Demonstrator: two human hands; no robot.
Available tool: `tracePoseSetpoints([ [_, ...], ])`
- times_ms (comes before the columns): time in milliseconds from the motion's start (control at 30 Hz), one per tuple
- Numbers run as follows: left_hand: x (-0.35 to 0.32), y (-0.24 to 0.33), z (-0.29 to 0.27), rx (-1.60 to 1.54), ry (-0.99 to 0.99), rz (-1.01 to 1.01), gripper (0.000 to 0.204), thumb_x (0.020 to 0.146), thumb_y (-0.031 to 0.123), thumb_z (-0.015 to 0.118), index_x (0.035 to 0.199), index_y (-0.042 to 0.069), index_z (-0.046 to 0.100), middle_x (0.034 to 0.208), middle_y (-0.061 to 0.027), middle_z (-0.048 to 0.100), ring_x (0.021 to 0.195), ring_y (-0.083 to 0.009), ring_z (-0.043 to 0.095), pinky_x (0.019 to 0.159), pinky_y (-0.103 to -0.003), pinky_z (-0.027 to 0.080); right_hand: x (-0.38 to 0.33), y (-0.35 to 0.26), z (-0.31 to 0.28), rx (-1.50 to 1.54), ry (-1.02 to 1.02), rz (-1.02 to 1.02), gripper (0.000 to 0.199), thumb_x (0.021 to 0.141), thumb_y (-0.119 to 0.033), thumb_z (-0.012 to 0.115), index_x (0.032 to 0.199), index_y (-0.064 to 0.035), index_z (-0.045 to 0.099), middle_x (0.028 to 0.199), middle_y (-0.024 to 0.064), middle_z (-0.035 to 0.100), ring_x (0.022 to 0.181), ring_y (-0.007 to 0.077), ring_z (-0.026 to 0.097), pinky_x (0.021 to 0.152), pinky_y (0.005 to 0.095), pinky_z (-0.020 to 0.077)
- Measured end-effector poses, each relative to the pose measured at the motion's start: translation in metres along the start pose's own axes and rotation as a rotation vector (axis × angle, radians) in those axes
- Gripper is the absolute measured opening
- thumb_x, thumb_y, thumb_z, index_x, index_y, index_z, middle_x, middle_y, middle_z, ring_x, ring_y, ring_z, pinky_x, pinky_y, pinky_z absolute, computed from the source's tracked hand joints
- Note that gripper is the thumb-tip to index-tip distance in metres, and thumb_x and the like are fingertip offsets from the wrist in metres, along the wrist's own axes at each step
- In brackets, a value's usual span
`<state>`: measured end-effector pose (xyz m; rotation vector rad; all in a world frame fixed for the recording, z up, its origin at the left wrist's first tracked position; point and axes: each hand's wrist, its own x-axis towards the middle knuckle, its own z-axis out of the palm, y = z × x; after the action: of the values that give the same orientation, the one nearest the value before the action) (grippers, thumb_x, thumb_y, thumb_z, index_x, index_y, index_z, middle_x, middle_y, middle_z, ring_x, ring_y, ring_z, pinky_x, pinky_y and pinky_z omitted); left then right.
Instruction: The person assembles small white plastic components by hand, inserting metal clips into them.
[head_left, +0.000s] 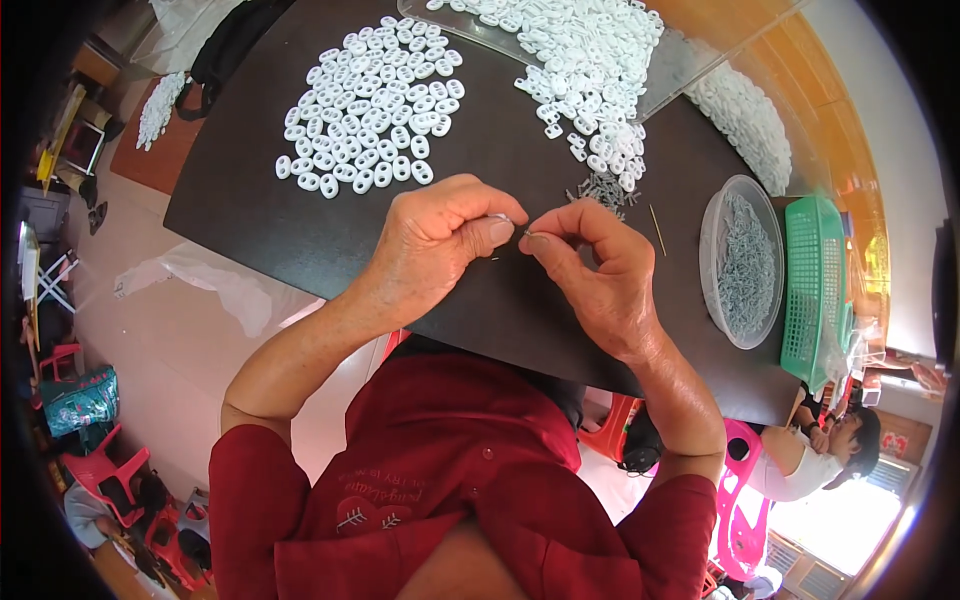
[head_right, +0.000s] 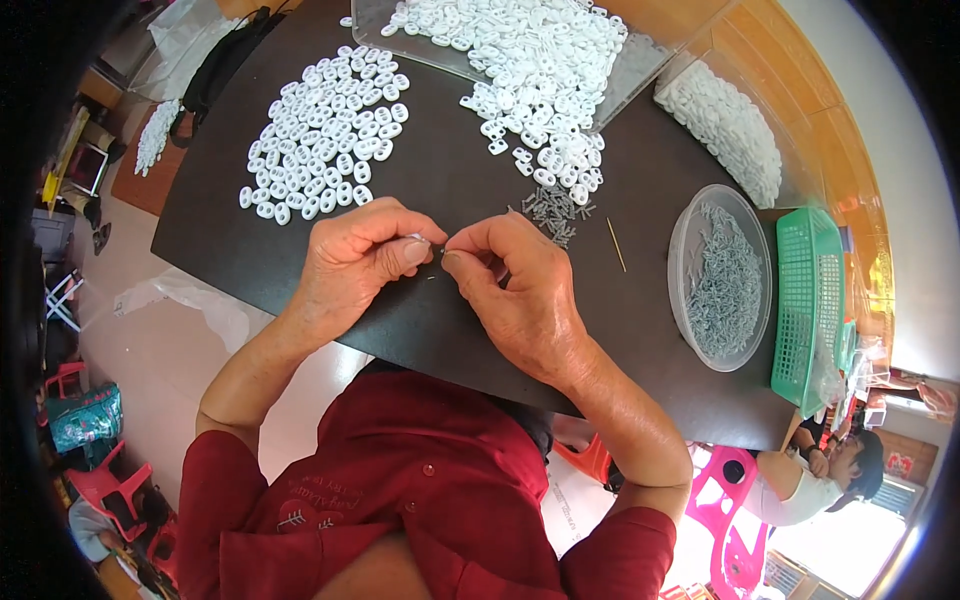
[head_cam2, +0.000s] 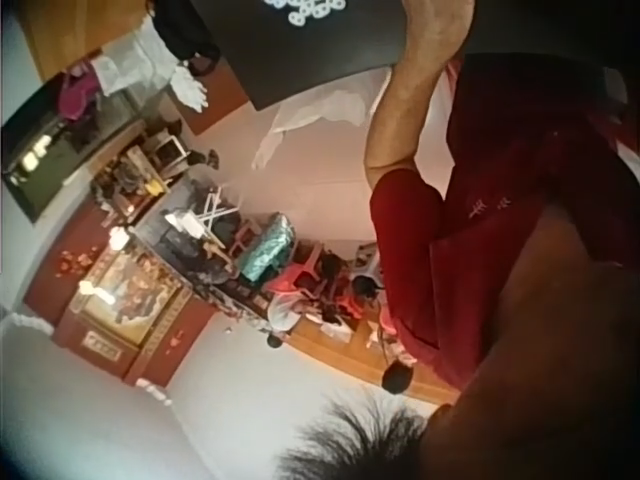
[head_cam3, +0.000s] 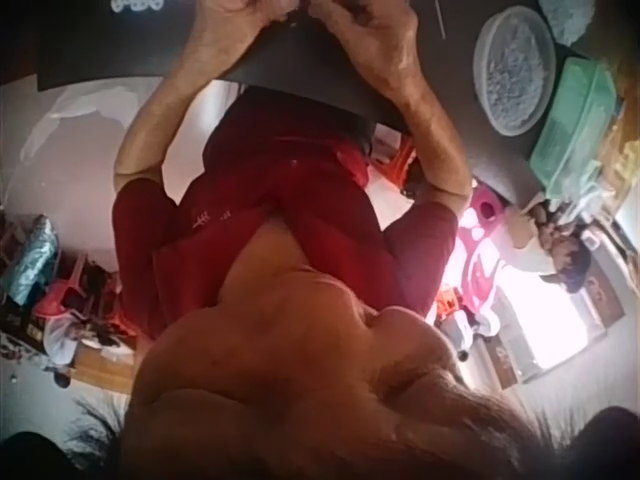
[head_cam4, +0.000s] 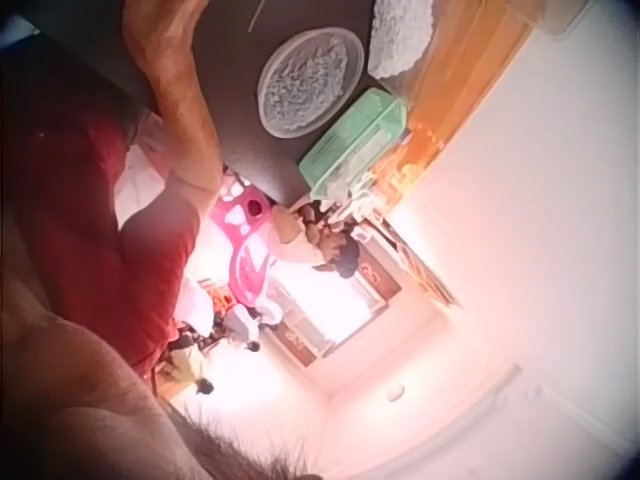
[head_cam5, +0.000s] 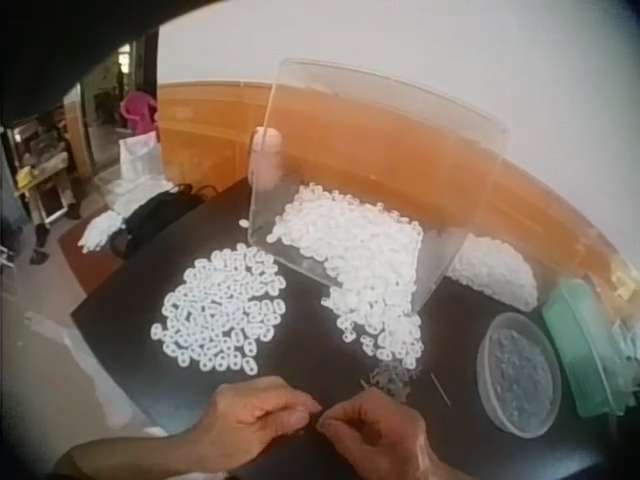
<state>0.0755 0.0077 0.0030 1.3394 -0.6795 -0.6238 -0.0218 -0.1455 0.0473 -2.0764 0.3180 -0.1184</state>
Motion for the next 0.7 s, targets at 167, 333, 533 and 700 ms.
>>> tracePoseSetpoints([
  [167, -0.0018, -0.0003, 0.0019, 0.059, 0.002, 0.084, 0.015, 0.090, 0.003, 0.057, 0.102, -0.001, 0.064, 0.079, -0.0013, 0.056, 0.071, -0.0069, 0.053, 0.065, -0.020, 0.045, 0.0011, -0.0036, -0.0013, 0.009, -0.005, -0.008, 0.007, 0.082, -0.003, 0.064, 0.088, 0.0008, 0.063, 0.078, 0.0003, 0.059, 0.071, 0.0046, 0.050, 0.064, 0.0205, 0.0422],
  [333, -0.0010, 0.0051, 0.0030, -0.046, 0.012, -0.141, 0.014, 0.088, 0.004, 0.059, 0.101, 0.000, 0.065, 0.079, -0.0009, 0.057, 0.069, -0.0072, 0.054, 0.065, -0.021, 0.046, 0.0029, -0.0030, -0.0014, 0.010, -0.004, 0.019, 0.007, 0.082, -0.003, 0.065, 0.087, 0.0010, 0.063, 0.077, 0.0004, 0.059, 0.070, 0.0050, 0.050, 0.064, 0.0210, 0.0427],
  [533, 0.0032, 0.0061, -0.0003, 0.097, 0.012, 0.036, 0.011, 0.082, -0.004, 0.061, 0.091, 0.000, 0.065, 0.076, -0.0004, 0.053, 0.067, -0.0064, 0.048, 0.058, -0.021, 0.040, 0.0052, -0.0034, 0.0001, -0.009, 0.016, -0.024, 0.007, 0.081, -0.004, 0.066, 0.086, 0.0003, 0.064, 0.076, -0.0001, 0.060, 0.069, 0.0049, 0.050, 0.063, 0.0209, 0.0427],
  [700, 0.0060, 0.0069, -0.0013, 0.121, 0.023, 0.073, 0.010, 0.082, -0.004, 0.061, 0.090, 0.000, 0.066, 0.075, -0.0002, 0.052, 0.066, -0.0067, 0.048, 0.057, -0.022, 0.039, 0.0089, -0.0048, -0.0025, -0.029, -0.002, -0.004, 0.007, 0.081, -0.004, 0.066, 0.086, 0.0003, 0.064, 0.075, -0.0003, 0.059, 0.069, 0.0051, 0.050, 0.064, 0.0210, 0.0427],
])
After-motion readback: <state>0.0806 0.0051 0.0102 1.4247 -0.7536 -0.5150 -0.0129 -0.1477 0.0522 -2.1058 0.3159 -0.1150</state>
